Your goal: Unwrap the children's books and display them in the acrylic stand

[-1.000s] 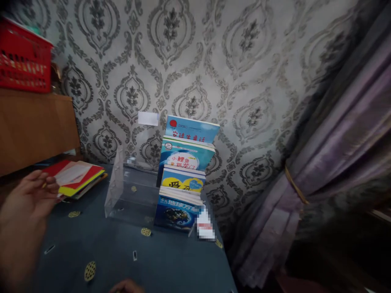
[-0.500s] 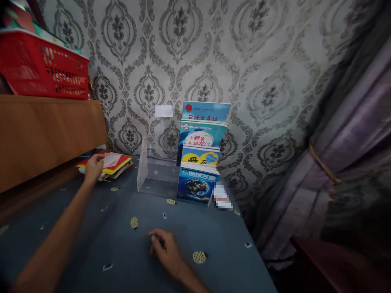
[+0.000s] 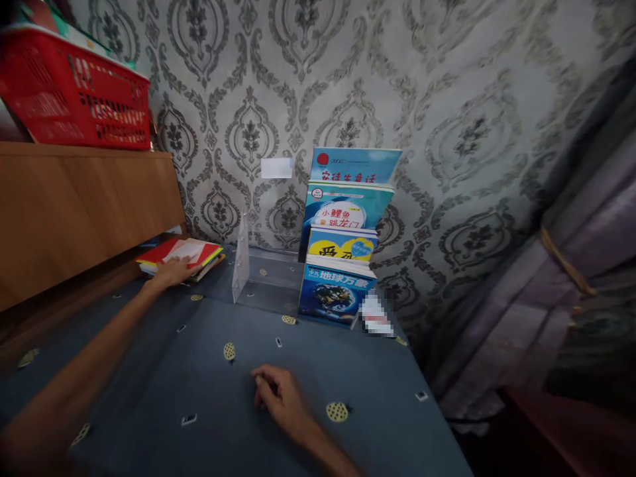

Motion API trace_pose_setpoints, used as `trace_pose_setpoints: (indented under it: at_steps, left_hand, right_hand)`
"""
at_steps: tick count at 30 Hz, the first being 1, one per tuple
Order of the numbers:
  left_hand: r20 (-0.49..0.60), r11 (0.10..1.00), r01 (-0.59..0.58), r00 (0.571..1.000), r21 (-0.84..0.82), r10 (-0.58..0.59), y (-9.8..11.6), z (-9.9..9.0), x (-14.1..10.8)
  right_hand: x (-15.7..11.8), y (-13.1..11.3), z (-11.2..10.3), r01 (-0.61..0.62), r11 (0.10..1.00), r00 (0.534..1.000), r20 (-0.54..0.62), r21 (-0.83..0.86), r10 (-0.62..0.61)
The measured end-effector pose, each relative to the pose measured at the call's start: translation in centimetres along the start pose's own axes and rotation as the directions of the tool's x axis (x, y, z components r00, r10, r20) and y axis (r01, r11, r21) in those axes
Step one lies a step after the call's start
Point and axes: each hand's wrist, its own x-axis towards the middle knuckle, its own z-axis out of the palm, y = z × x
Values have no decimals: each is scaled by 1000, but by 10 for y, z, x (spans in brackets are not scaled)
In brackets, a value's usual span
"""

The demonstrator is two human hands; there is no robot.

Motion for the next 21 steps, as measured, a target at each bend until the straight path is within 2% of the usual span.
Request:
trace_pose_setpoints:
  at_steps: [4, 11, 17, 21]
  left_hand:
    - [-40, 996, -71, 997, 49, 73, -4, -2, -19]
    - [-4, 965, -215, 976, 148, 218, -19, -8, -47]
    - [-81, 956, -201, 971, 215, 223, -16, -9, -61]
    - [-117, 930, -211, 960, 301, 255, -17, -6, -81]
  right_hand:
    - [0, -2, 0, 10, 1000, 1000, 1, -6, -10]
    - [0, -2, 0, 18, 1000, 1000, -8, -22, -18]
    - [0, -3, 1, 47, 998, 999, 6, -48, -47]
    - [-1, -4, 1, 49, 997, 999, 16, -58, -48]
